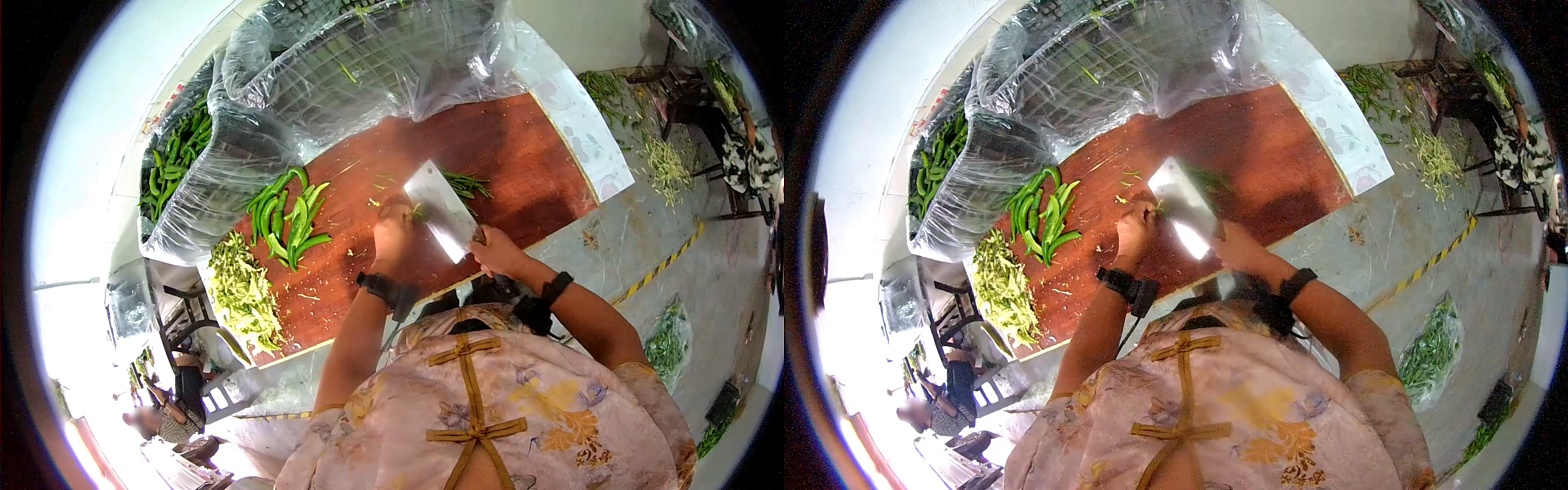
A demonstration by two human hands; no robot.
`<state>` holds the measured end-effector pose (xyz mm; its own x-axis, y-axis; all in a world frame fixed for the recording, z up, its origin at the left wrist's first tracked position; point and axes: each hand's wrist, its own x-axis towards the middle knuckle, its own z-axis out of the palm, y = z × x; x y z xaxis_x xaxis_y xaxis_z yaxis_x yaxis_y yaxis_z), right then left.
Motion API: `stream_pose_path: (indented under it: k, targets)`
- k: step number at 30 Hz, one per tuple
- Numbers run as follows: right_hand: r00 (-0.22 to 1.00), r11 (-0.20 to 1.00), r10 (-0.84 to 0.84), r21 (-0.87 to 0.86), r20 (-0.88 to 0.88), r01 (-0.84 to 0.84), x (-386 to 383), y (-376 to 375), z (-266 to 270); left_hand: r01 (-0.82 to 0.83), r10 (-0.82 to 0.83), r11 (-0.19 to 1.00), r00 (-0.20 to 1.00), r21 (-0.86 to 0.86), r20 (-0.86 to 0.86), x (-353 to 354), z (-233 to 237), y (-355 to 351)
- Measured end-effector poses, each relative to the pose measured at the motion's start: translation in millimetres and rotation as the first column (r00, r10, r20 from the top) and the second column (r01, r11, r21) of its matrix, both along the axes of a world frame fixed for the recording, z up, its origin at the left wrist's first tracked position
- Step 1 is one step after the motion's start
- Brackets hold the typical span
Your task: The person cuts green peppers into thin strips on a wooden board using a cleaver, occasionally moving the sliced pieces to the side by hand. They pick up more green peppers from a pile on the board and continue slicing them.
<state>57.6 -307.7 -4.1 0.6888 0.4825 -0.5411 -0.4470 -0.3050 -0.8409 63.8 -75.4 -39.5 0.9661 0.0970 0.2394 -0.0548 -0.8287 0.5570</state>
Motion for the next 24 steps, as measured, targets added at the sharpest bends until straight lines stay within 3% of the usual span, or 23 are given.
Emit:
stream_pose_path:
  k: [4,6,13,18,22,24]
  targets:
    - [1.0,0.998,0.011,-0.059,-0.017,-0.012,-3.4,-1.2,-5.6,0.008,-0.008,1.0,1.0,-0.005,0.001,-0.8,1.7,-1.9]
    - [0.999,0.998,-0.038,0.041,-0.02,0.039,5.8,9.8,-9.4,0.013,-0.013,1.0,1.0,0.011,0.01,-0.7,2.5,-2.4]
    - [0.99,0.997,-0.062,0.029,-0.13,0.066,12.7,15.5,11.8,0.056,-0.055,0.998,0.998,-0.006,0.043,-2.1,2.7,-0.2]
    - [0.998,0.998,0.043,-0.039,0.056,-0.04,-7.4,-10.1,1.0,0.046,-0.046,0.999,0.999,-0.003,-0.009,-3.5,14.0,-5.7]
    - [0.998,0.991,0.071,-0.115,0.004,-0.07,-5.3,-11.8,17.9,0.074,-0.074,0.997,0.996,-0.001,0.049,-3.8,9.0,-3.7]
    - [0.97,0.977,0.143,-0.184,0.199,-0.106,-5.6,-15.7,19.1,0.099,-0.099,0.995,0.992,-0.004,0.074,-4.8,7.5,-2.9]
